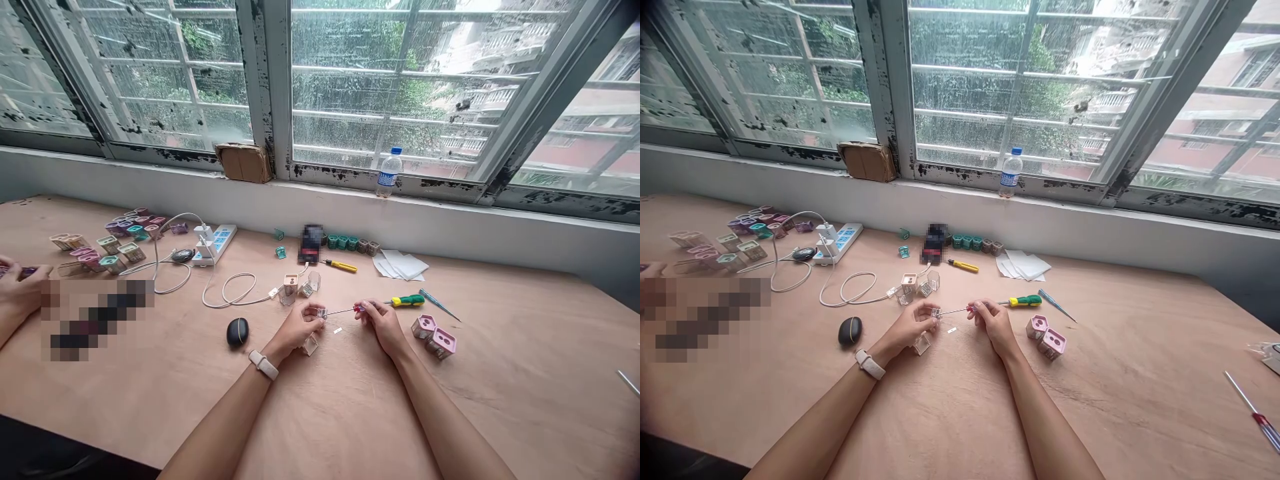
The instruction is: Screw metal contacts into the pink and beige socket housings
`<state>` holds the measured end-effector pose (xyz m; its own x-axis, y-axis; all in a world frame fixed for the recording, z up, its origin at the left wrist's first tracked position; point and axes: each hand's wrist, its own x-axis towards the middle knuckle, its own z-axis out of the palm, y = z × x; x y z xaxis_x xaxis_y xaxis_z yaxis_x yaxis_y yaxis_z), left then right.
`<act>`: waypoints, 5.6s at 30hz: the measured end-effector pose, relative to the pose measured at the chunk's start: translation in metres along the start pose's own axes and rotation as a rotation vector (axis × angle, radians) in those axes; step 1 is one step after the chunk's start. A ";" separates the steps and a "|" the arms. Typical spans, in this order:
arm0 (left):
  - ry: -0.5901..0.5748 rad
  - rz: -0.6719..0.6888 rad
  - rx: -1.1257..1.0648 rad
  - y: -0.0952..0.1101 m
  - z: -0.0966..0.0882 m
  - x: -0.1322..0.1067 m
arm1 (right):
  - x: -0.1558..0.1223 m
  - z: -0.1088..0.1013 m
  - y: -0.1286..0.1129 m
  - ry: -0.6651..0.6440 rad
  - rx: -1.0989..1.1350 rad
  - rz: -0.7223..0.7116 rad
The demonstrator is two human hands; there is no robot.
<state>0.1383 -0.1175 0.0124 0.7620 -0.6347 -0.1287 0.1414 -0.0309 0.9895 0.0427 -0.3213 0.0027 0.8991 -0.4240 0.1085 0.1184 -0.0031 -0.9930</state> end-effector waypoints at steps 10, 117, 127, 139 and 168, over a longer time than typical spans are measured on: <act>-0.003 0.011 0.017 0.002 0.000 -0.002 | 0.000 0.001 -0.002 -0.001 0.003 0.011; -0.010 0.000 -0.044 -0.005 -0.003 0.005 | 0.002 -0.002 0.005 0.020 0.048 0.001; 0.018 -0.006 -0.034 -0.004 -0.002 0.004 | 0.002 -0.001 0.003 0.030 0.092 0.022; 0.017 0.011 -0.031 -0.005 -0.002 0.004 | 0.002 -0.001 0.004 0.037 0.102 0.026; 0.030 0.018 0.009 0.002 -0.001 0.001 | 0.002 -0.001 0.003 0.032 0.083 0.023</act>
<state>0.1399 -0.1178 0.0140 0.7831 -0.6115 -0.1129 0.1223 -0.0266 0.9921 0.0446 -0.3233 -0.0002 0.8881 -0.4521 0.0825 0.1333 0.0816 -0.9877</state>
